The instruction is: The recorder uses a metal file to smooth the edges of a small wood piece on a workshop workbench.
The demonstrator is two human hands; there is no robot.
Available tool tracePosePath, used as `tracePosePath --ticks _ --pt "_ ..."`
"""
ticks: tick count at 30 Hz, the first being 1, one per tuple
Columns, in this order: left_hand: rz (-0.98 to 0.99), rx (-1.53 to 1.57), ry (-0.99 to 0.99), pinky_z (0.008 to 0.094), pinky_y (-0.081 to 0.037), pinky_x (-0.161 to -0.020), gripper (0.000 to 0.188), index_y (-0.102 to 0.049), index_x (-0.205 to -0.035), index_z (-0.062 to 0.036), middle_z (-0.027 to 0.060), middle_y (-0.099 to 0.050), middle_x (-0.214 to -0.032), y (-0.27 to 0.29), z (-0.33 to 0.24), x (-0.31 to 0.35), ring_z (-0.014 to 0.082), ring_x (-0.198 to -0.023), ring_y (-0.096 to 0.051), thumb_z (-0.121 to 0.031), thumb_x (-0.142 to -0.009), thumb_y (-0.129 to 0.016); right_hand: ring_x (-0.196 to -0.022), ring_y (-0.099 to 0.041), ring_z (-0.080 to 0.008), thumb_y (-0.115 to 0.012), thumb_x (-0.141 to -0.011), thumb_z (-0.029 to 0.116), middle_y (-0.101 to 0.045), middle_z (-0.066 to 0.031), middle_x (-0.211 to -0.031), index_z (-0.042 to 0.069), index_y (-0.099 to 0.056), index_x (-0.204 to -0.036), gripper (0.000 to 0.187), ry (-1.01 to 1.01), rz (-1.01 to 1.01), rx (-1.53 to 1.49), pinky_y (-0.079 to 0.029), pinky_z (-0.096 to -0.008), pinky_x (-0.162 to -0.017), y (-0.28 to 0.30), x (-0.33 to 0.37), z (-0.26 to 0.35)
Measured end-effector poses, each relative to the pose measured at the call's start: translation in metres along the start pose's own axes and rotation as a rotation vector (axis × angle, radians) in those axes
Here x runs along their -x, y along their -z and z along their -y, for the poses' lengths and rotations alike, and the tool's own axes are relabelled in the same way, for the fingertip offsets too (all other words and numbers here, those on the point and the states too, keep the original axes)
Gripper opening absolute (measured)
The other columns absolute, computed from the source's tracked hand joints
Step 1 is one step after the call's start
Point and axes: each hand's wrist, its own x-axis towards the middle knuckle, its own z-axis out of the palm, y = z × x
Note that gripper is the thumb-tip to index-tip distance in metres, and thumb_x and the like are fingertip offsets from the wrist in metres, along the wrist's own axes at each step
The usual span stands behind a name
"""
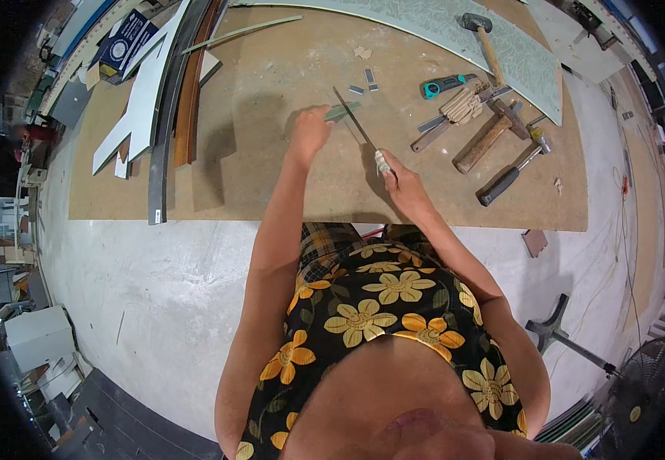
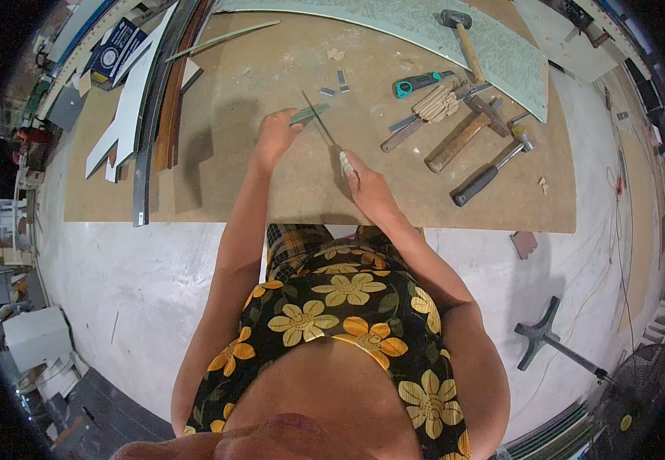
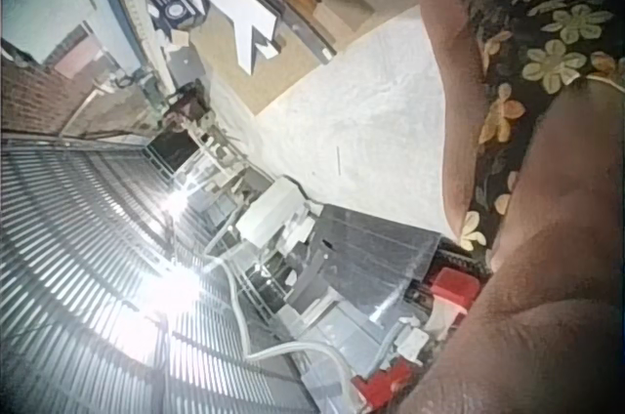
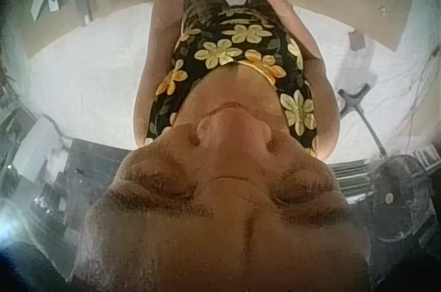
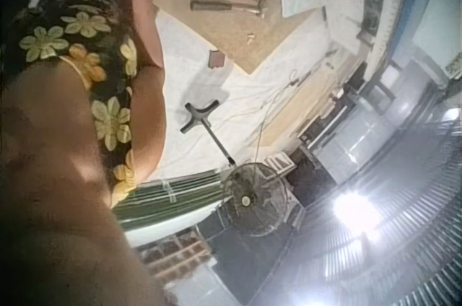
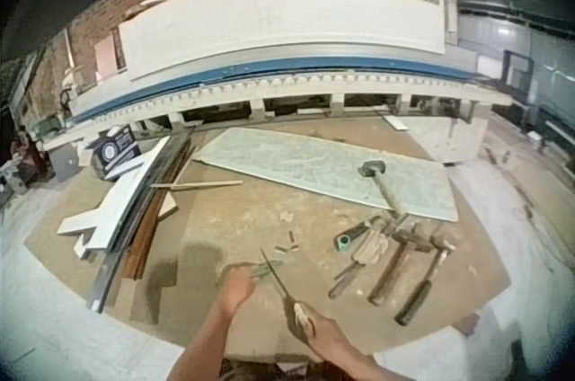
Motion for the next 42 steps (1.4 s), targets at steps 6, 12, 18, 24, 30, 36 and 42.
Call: tracePosePath --ticks 6,12,18,24,30,36,42 --pt "-0.11 0.246 0.02 0.0437 -0.048 -0.081 0.039 -0.063 -0.113 -0.0018 0.0218 -0.066 -0.098 -0.016 0.023 0.005 0.0404 -0.093 -0.062 -0.018 -0.079 -0.07 -0.091 -0.059 -0.046 -0.046 -0.094 0.011 -0.061 -0.03 -0.096 0.011 -0.046 -0.135 0.041 0.131 -0.054 0.029 -0.047 -0.0448 -0.077 -0.012 -0.061 0.022" --pt "-0.166 0.3 0.05 0.0444 -0.049 -0.079 0.038 -0.063 -0.113 -0.0045 0.0222 -0.066 -0.095 -0.015 0.032 0.012 0.0415 -0.09 -0.062 -0.021 -0.079 -0.071 -0.088 -0.059 -0.0463 -0.047 -0.094 0.011 -0.061 -0.029 -0.095 0.012 -0.044 -0.136 0.041 0.125 -0.007 0.056 -0.047 -0.047 -0.074 -0.017 -0.042 0.021" --pt "-0.133 0.272 0.02 0.0445 -0.048 -0.079 0.035 -0.063 -0.111 -0.0045 0.0236 -0.065 -0.096 0.003 0.02 0.022 0.0415 -0.093 -0.061 -0.018 -0.08 -0.07 -0.088 -0.059 -0.0469 -0.049 -0.094 0.011 -0.062 -0.0286 -0.093 0.013 -0.044 -0.135 0.042 0.161 -0.088 0.118 -0.047 -0.048 -0.074 -0.015 -0.018 0.011" --pt "-0.118 0.296 0.027 0.0442 -0.048 -0.08 0.034 -0.063 -0.111 -0.004 0.0235 -0.065 -0.099 0.002 0.015 0.018 0.0407 -0.095 -0.061 -0.017 -0.081 -0.07 -0.088 -0.059 -0.0472 -0.05 -0.093 0.012 -0.062 -0.0299 -0.09 0.011 -0.046 -0.131 0.038 0.175 -0.064 0.146 -0.046 -0.0518 -0.072 -0.027 -0.076 0.039" --pt "-0.123 0.291 -0.003 0.0441 -0.048 -0.083 0.035 -0.064 -0.112 -0.0046 0.0234 -0.065 -0.101 -0.008 0.028 0.023 0.0407 -0.097 -0.061 -0.019 -0.081 -0.07 -0.086 -0.06 -0.0467 -0.046 -0.094 0.014 -0.062 -0.0293 -0.09 0.012 -0.041 -0.132 0.038 0.158 -0.02 0.193 -0.045 -0.054 -0.073 -0.036 -0.052 0.027" --pt "-0.104 0.266 0.015 0.0419 -0.048 -0.082 0.034 -0.064 -0.112 -0.0037 0.0224 -0.065 -0.1 -0.002 0.022 0.022 0.0384 -0.094 -0.063 -0.016 -0.081 -0.07 -0.087 -0.06 -0.0466 -0.046 -0.095 0.014 -0.062 -0.0295 -0.09 0.011 -0.04 -0.135 0.041 0.165 -0.053 0.137 -0.046 -0.053 -0.074 -0.036 -0.07 0.033" --pt "-0.071 0.292 0.071 0.0423 -0.048 -0.081 0.034 -0.063 -0.113 -0.0039 0.0227 -0.065 -0.099 0.007 0.018 0.019 0.0386 -0.094 -0.063 -0.017 -0.082 -0.069 -0.084 -0.059 -0.0479 -0.047 -0.093 0.008 -0.061 -0.0314 -0.089 0.01 -0.042 -0.136 0.043 0.102 -0.015 0.141 -0.046 -0.0516 -0.071 -0.033 -0.071 0.044"
